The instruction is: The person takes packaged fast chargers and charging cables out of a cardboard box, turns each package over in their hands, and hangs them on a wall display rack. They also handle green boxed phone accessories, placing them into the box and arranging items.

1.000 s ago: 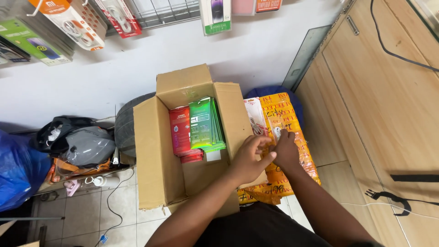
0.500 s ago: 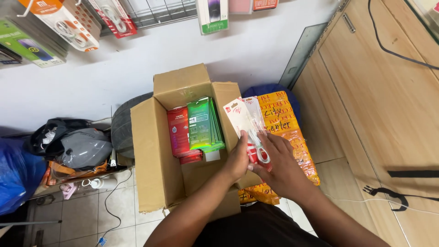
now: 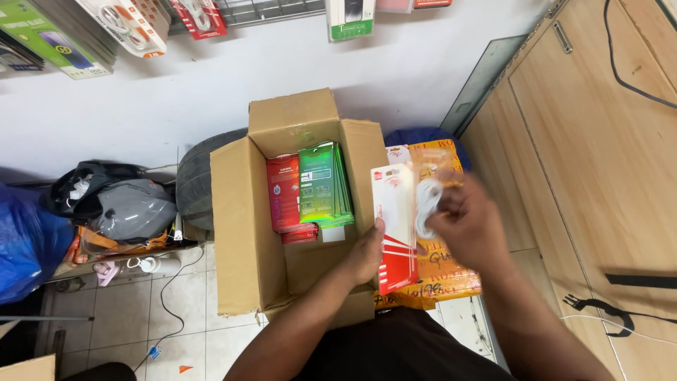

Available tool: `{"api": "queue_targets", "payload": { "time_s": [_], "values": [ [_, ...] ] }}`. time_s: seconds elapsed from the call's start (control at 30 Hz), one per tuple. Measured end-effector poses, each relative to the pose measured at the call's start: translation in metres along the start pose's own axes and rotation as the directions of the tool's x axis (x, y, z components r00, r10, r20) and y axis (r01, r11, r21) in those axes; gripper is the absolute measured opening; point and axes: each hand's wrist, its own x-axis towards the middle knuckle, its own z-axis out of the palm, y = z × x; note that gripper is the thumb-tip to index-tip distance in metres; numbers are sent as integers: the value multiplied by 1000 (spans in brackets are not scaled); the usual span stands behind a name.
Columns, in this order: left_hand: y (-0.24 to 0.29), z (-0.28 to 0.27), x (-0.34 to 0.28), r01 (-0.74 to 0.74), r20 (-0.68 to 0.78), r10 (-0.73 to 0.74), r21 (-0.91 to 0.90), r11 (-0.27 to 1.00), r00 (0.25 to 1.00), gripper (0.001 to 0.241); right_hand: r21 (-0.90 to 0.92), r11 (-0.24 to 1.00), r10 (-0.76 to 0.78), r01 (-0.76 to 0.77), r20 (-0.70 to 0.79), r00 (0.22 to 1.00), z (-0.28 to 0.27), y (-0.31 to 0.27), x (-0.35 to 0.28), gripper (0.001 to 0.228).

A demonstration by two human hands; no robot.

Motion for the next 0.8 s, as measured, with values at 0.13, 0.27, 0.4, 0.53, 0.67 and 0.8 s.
{"api": "queue_targets", "payload": {
  "time_s": [0.13,0.27,0.4,0.53,0.67,0.8],
  "values": [
    [28,8,-3,-36,157,80,-263,964,984,101,256,957,-163,134,96,982,-14,-29,37,76],
    [30,8,-6,42,131,-4,-289,956,991,103,316,918,-287,239,116,951,-16,-16,62,91],
    [27,9,-7,0,89,23,-251,968,996,99,369,911,-267,186,180,947,-12,-13,70,95],
    [23,5,-5,14,124,20,-267,964,992,99,447,880,-254,160,159,954,-10,-4,72,95],
    [23,5,-6,54,118,-19,-294,954,993,99,419,894,-252,157,182,950,-9,-11,70,96],
    [20,1,-6,78,135,-39,-298,951,990,97,343,935,-205,94,305,930,-8,-11,63,100]
  ]
}}
